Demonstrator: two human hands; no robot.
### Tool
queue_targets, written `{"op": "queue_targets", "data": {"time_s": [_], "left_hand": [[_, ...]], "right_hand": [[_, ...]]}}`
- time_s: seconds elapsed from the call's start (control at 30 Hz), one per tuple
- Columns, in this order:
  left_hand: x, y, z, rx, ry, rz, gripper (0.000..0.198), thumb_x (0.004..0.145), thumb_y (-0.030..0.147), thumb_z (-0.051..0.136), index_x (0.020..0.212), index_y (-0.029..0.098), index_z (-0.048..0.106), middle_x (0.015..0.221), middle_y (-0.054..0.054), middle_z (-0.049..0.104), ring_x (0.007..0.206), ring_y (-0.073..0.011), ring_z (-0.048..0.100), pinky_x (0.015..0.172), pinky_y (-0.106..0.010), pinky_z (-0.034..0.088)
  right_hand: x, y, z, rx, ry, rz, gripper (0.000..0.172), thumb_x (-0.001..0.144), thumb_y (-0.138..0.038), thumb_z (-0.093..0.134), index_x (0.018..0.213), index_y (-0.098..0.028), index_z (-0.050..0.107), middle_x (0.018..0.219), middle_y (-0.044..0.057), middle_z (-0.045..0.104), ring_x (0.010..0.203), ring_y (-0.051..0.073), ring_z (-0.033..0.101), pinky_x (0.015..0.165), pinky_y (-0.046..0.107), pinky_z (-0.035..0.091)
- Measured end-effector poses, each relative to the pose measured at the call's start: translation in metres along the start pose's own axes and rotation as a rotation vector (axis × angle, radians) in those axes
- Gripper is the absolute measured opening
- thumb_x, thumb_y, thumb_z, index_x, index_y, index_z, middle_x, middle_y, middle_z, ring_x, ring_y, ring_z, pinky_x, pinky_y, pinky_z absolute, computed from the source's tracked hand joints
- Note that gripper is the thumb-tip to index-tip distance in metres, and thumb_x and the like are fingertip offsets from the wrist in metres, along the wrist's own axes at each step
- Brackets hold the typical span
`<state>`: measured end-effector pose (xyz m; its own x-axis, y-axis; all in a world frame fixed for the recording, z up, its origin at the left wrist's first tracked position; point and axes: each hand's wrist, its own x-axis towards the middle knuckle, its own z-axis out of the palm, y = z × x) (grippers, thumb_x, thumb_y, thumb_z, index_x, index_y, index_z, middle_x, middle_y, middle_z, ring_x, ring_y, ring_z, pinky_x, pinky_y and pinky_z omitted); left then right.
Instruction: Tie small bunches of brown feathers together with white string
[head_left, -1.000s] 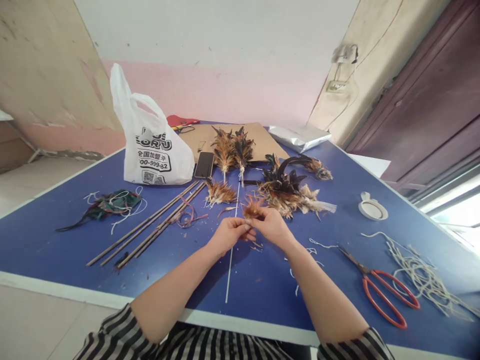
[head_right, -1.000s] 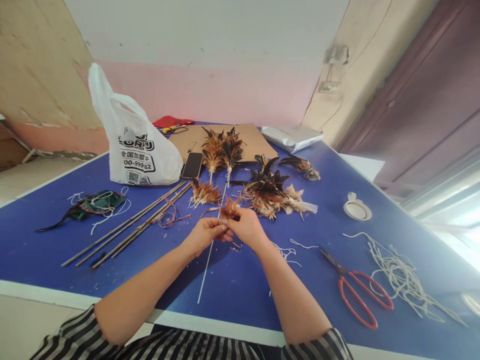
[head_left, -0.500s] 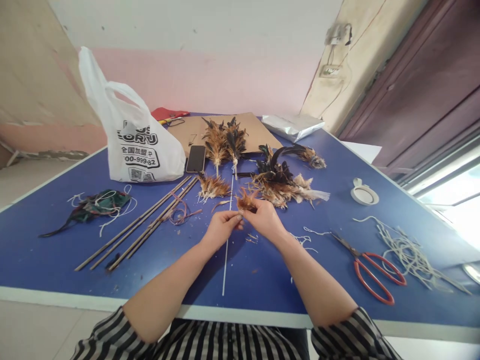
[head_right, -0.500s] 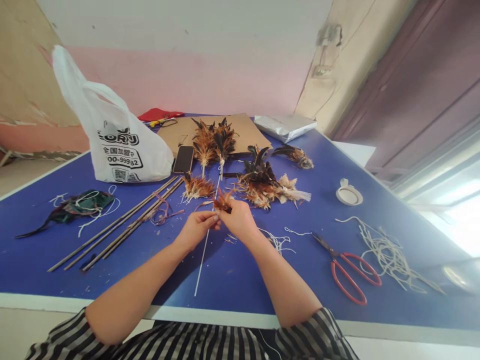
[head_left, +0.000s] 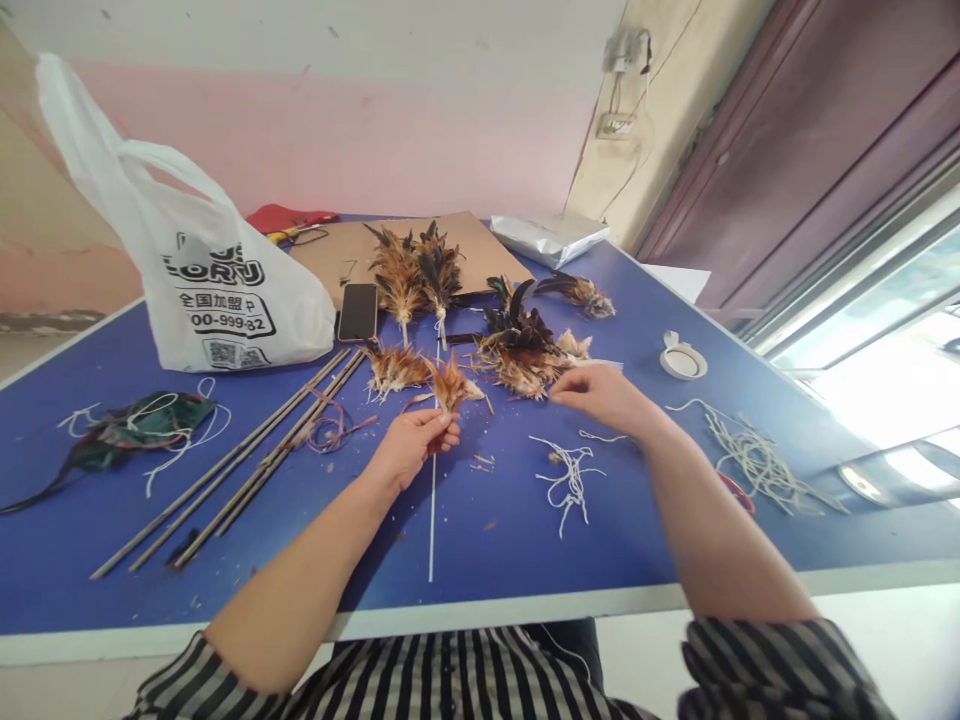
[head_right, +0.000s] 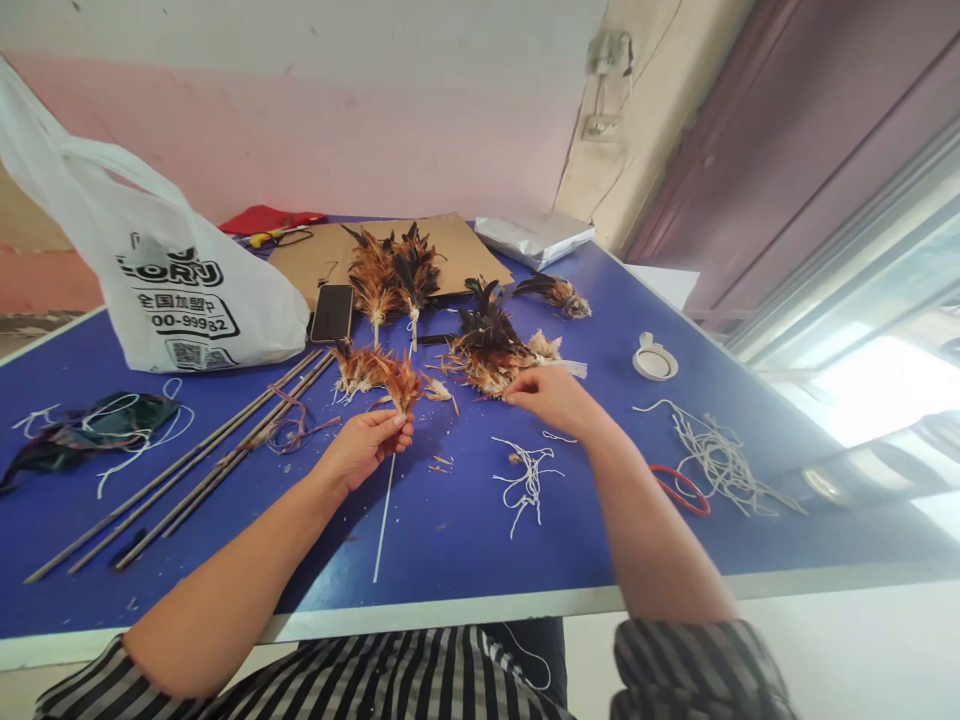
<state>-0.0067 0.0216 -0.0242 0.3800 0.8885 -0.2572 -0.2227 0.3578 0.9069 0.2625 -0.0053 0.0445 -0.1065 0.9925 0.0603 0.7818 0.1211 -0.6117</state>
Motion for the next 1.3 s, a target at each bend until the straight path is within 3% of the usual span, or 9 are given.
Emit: {"op": "queue_targets", "data": {"time_s": [0.1, 0.2, 0.4, 0.57, 0.8, 0.9, 1.03, 1.17, 1.3], "left_hand": [[-0.002, -0.004, 0.005, -0.023, -0.032, -0.043, 0.023, 0.063, 0.026, 0.068, 0.079, 0.009, 0.064, 0.067, -0.004, 0.062, 0.055, -0.0076, 0.057, 0.053, -0.018, 0.044], [-0.006, -0.008, 0.011, -0.027, -0.07, -0.076, 0.022, 0.065, 0.025, 0.067, 0.079, 0.009, 0.064, 0.069, -0.005, 0.063, 0.057, -0.0076, 0.057, 0.053, -0.017, 0.044], [-0.008, -0.011, 0.013, -0.045, -0.081, -0.093, 0.02, 0.066, 0.024, 0.066, 0.081, 0.009, 0.064, 0.07, -0.005, 0.063, 0.056, -0.007, 0.057, 0.053, -0.016, 0.045], [-0.004, -0.012, 0.007, -0.065, -0.079, -0.087, 0.018, 0.067, 0.023, 0.065, 0.08, 0.01, 0.064, 0.07, -0.005, 0.063, 0.055, -0.0069, 0.057, 0.051, -0.016, 0.046], [-0.005, -0.006, 0.008, -0.115, -0.117, -0.095, 0.019, 0.07, 0.023, 0.063, 0.085, 0.011, 0.064, 0.106, -0.012, 0.06, 0.072, -0.0108, 0.062, 0.054, -0.015, 0.048], [-0.007, -0.003, 0.008, -0.142, -0.178, -0.08, 0.02, 0.07, 0.022, 0.063, 0.085, 0.01, 0.064, 0.11, -0.012, 0.058, 0.078, -0.0121, 0.062, 0.056, -0.015, 0.049], [-0.006, -0.003, 0.005, -0.126, -0.169, -0.057, 0.02, 0.067, 0.022, 0.065, 0.082, 0.009, 0.065, 0.092, -0.011, 0.065, 0.078, -0.0153, 0.062, 0.058, -0.017, 0.049], [-0.006, -0.003, 0.004, -0.046, -0.129, -0.015, 0.022, 0.064, 0.025, 0.067, 0.08, 0.008, 0.066, 0.083, -0.01, 0.066, 0.075, -0.0163, 0.062, 0.059, -0.02, 0.048], [-0.006, -0.002, 0.006, 0.033, -0.097, 0.018, 0.025, 0.063, 0.029, 0.067, 0.079, 0.01, 0.067, 0.084, -0.01, 0.067, 0.073, -0.0155, 0.062, 0.061, -0.022, 0.047]], "right_hand": [[-0.02, 0.044, -0.013, -0.304, -0.112, 0.183, 0.013, 0.065, -0.025, 0.056, 0.069, -0.018, 0.067, 0.068, 0.001, 0.066, 0.066, 0.016, 0.059, 0.062, 0.025, 0.041], [-0.033, 0.07, -0.006, -0.414, -0.164, 0.229, 0.015, 0.065, -0.023, 0.055, 0.072, -0.02, 0.067, 0.072, 0.001, 0.067, 0.07, 0.016, 0.059, 0.065, 0.023, 0.04], [-0.023, 0.073, 0.015, -0.556, -0.127, 0.274, 0.016, 0.066, -0.022, 0.052, 0.074, -0.02, 0.066, 0.077, 0.005, 0.066, 0.075, 0.018, 0.059, 0.064, 0.024, 0.04], [-0.01, 0.063, 0.014, -0.527, -0.127, 0.284, 0.014, 0.064, -0.018, 0.051, 0.064, -0.016, 0.065, 0.067, 0.007, 0.065, 0.066, 0.017, 0.059, 0.059, 0.023, 0.039], [0.006, 0.0, 0.029, 0.192, -0.097, 0.06, 0.015, 0.068, -0.024, 0.05, 0.072, -0.014, 0.06, 0.057, -0.001, 0.06, 0.047, 0.01, 0.054, 0.051, 0.021, 0.041], [0.014, -0.035, 0.051, 0.138, -0.043, -0.09, 0.011, 0.066, -0.02, 0.051, 0.068, -0.015, 0.06, 0.06, 0.0, 0.06, 0.051, 0.009, 0.052, 0.051, 0.02, 0.038], [0.017, -0.06, 0.076, -0.034, 0.026, -0.241, 0.013, 0.066, -0.015, 0.05, 0.068, -0.016, 0.063, 0.063, 0.0, 0.061, 0.057, 0.01, 0.05, 0.055, 0.021, 0.036], [0.014, -0.06, 0.089, -0.01, 0.056, -0.238, 0.011, 0.067, -0.017, 0.051, 0.068, -0.016, 0.062, 0.066, 0.001, 0.06, 0.059, 0.01, 0.049, 0.055, 0.021, 0.035], [0.012, -0.055, 0.09, 0.204, 0.023, -0.097, 0.013, 0.068, -0.023, 0.052, 0.069, -0.015, 0.061, 0.06, -0.001, 0.058, 0.052, 0.009, 0.046, 0.05, 0.021, 0.034]]}}
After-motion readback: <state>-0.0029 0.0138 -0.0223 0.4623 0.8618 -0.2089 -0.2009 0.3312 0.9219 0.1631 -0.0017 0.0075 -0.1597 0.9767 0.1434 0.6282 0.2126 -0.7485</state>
